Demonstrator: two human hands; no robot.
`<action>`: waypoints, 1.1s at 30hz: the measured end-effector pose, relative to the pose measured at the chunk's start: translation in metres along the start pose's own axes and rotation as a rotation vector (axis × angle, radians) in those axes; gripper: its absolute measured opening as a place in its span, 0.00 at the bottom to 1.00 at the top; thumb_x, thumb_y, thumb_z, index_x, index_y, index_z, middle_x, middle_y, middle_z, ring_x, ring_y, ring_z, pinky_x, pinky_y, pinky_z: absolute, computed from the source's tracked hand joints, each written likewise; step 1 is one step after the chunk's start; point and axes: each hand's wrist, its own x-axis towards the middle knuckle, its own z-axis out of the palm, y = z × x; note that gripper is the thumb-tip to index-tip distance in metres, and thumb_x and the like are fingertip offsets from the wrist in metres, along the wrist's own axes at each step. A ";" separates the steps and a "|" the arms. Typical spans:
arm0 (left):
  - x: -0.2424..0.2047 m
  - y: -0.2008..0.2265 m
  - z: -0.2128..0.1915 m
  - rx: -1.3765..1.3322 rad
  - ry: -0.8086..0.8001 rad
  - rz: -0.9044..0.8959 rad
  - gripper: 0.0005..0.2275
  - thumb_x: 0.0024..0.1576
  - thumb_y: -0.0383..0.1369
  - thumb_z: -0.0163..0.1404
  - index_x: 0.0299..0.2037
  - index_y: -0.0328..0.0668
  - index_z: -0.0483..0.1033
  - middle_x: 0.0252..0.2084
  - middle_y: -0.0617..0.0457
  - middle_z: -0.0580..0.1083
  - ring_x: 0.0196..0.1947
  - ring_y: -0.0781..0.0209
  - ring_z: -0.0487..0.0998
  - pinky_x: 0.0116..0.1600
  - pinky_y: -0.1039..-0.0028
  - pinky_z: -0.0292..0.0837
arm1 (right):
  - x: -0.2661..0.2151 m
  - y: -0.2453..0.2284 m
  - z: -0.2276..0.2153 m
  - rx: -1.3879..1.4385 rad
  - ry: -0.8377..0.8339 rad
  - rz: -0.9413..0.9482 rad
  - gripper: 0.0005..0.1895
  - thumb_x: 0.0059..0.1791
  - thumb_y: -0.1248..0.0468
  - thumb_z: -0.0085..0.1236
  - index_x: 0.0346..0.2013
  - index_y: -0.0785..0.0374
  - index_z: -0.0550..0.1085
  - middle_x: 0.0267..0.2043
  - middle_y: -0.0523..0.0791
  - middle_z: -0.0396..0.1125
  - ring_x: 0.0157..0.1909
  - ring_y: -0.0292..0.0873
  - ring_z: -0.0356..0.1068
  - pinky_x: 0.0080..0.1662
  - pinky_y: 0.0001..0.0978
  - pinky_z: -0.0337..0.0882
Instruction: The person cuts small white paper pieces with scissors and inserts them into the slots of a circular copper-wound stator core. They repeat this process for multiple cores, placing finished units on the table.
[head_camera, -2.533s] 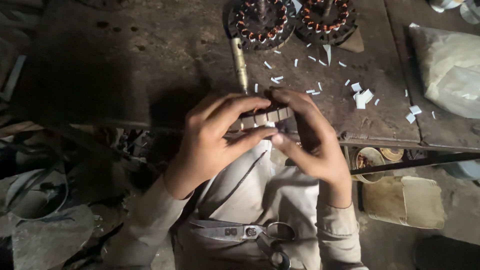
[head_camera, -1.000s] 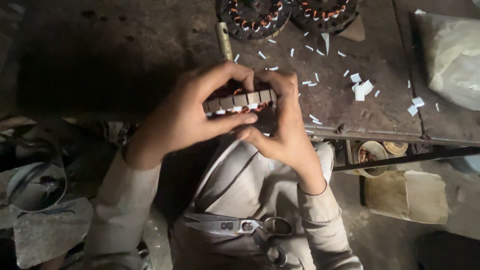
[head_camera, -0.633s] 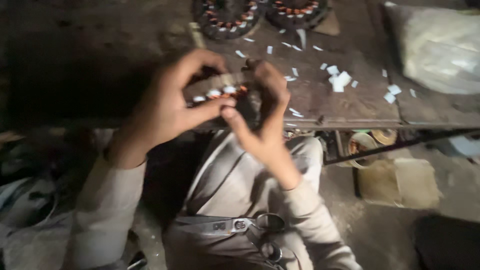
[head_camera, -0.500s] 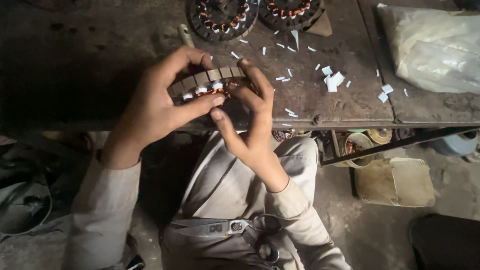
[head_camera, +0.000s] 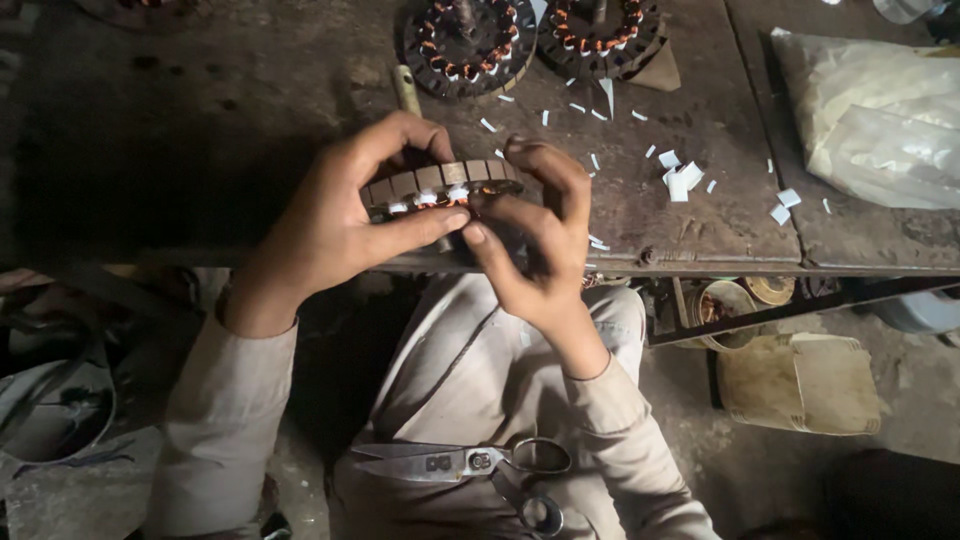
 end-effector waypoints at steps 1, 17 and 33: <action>0.000 0.000 0.000 0.013 -0.005 0.013 0.16 0.57 0.26 0.64 0.50 0.36 0.71 0.44 0.58 0.75 0.46 0.74 0.73 0.54 0.79 0.72 | -0.002 -0.001 -0.001 0.054 0.005 0.055 0.16 0.50 0.71 0.67 0.50 0.64 0.72 0.65 0.53 0.58 0.68 0.52 0.62 0.69 0.45 0.65; 0.006 0.000 0.007 -0.085 0.002 -0.147 0.18 0.56 0.26 0.62 0.52 0.36 0.70 0.47 0.56 0.75 0.46 0.72 0.76 0.51 0.77 0.77 | 0.035 -0.033 -0.015 -0.222 0.027 0.077 0.12 0.45 0.72 0.72 0.41 0.66 0.78 0.50 0.51 0.67 0.57 0.52 0.67 0.56 0.39 0.69; 0.002 -0.008 0.019 -0.152 0.158 -0.072 0.15 0.59 0.22 0.58 0.55 0.32 0.71 0.46 0.55 0.77 0.46 0.72 0.77 0.52 0.79 0.76 | 0.017 -0.010 0.008 -0.361 0.138 -0.042 0.14 0.41 0.72 0.67 0.42 0.64 0.79 0.53 0.50 0.67 0.63 0.60 0.63 0.61 0.48 0.67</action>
